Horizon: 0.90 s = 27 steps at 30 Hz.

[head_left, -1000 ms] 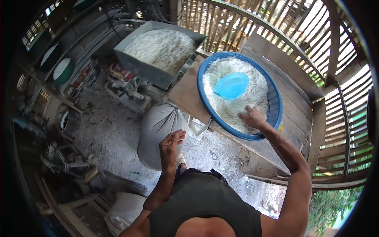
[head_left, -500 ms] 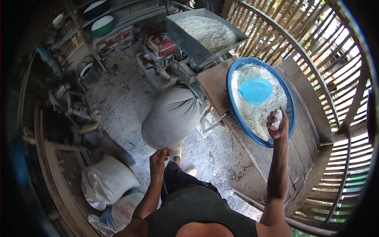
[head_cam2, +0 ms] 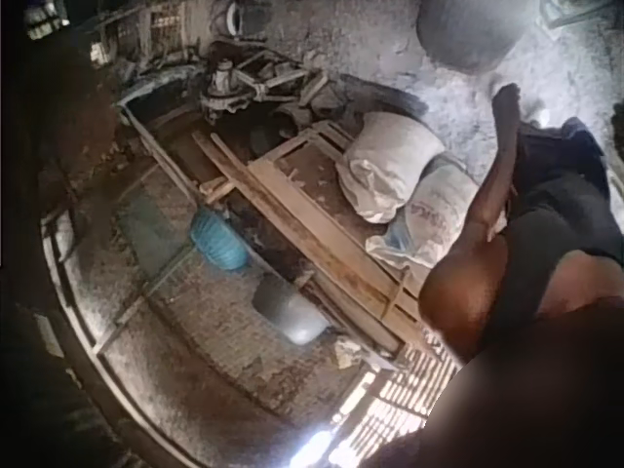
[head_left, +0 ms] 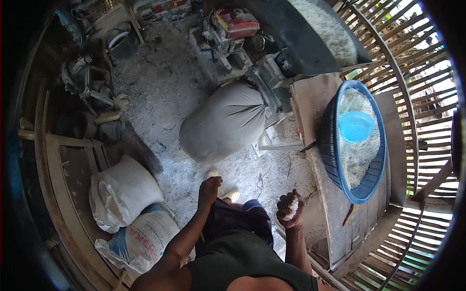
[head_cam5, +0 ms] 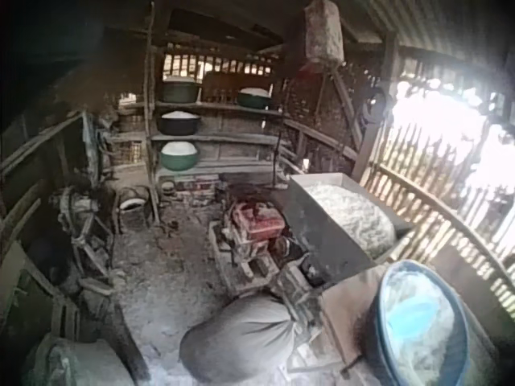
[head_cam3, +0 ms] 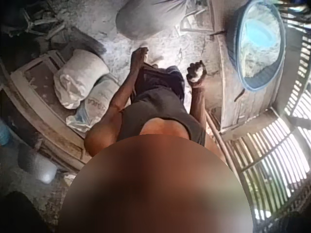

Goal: The person scoops white grain from a blue basin into a metal hopper using a blue scoop, then rubs their hands together and wipes the grain in the hopper.

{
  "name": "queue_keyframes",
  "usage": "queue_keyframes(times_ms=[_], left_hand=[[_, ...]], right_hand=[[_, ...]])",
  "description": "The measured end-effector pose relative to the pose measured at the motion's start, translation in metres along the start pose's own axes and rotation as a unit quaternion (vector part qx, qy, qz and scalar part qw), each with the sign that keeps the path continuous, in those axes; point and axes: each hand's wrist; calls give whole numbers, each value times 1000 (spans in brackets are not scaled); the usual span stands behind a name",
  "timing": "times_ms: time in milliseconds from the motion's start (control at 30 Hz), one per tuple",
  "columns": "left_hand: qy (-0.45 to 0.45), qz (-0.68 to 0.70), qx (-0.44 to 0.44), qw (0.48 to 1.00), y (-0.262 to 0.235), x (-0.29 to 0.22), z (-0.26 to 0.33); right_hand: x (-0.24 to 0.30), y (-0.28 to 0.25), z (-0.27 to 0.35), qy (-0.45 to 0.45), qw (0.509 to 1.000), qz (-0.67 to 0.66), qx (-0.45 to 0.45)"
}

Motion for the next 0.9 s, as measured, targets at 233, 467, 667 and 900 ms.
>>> queue_keyframes(times_ms=[233,467,667,900], left_hand=[[-67,-151,-33,986,-2,90,-12],[4,-96,-130,987,12,200,-43],[27,-103,-191,976,20,251,-84],[0,-47,-176,983,40,232,-77]], right_hand=[[68,-124,-21,-22,987,81,-139],[221,-296,-81,30,971,176,-156],[371,-427,-166,14,912,359,-199],[464,-472,-307,-4,657,669,-348]])
Point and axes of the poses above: each hand's wrist, its own z-axis away from the middle knuckle, its own y-axis out of the palm, x = y × z, and after that the axes turned 13 degrees about x, right-handed
